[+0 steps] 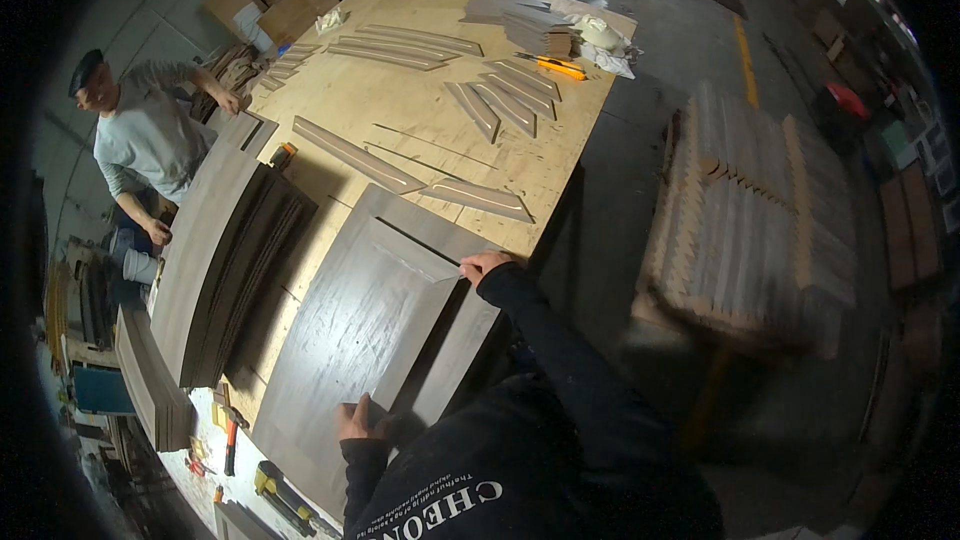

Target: The person arranges wooden border strips onto wooden panels by hand and fastens them using a pneumatic nail gun.

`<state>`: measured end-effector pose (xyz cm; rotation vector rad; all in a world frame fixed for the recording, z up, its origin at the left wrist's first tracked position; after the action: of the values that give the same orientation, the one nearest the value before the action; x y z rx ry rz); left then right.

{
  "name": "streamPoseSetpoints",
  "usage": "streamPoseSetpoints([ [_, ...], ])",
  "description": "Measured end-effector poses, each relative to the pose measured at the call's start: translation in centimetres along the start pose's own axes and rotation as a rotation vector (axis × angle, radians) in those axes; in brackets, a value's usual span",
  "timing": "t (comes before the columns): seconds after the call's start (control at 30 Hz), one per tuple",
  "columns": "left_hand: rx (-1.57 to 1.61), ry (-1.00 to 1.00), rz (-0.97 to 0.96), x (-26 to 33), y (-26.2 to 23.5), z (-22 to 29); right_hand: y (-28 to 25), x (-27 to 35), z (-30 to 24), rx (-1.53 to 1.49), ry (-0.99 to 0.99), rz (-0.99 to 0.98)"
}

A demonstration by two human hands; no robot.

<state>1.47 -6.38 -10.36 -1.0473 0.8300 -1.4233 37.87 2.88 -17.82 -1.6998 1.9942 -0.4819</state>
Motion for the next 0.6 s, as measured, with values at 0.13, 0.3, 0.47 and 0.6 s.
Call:
streamPoseSetpoints([
  [0.13, -0.038, 0.022, 0.025, -0.3, 0.5, 0.0, 1.3, -1.0, 0.5, 0.040, -0.002, -0.082],
  [0.3, -0.151, 0.002, -0.007, -0.5, 1.4, 0.2, 1.7, -1.0, 1.5, 0.025, 0.010, -0.092],
  [0.47, -0.177, -0.014, -0.028, -0.7, 2.9, -0.6, 1.5, -0.8, 1.5, -0.018, 0.007, -0.060],
  [0.6, -0.140, -0.017, -0.041, -0.7, 2.8, -0.1, 0.9, -0.7, 0.8, 0.007, 0.066, -0.049],
])
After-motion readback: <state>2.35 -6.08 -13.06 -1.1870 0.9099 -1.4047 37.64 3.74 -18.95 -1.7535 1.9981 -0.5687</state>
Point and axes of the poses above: each hand's wrist, its own x-axis away from the middle knuckle, its own y-axis out of the palm, z = x × y, the point moved 7 cm from there along -x, towards the middle knuckle, and after that the axes turned 14 degrees about -y, right-handed, at the moved point
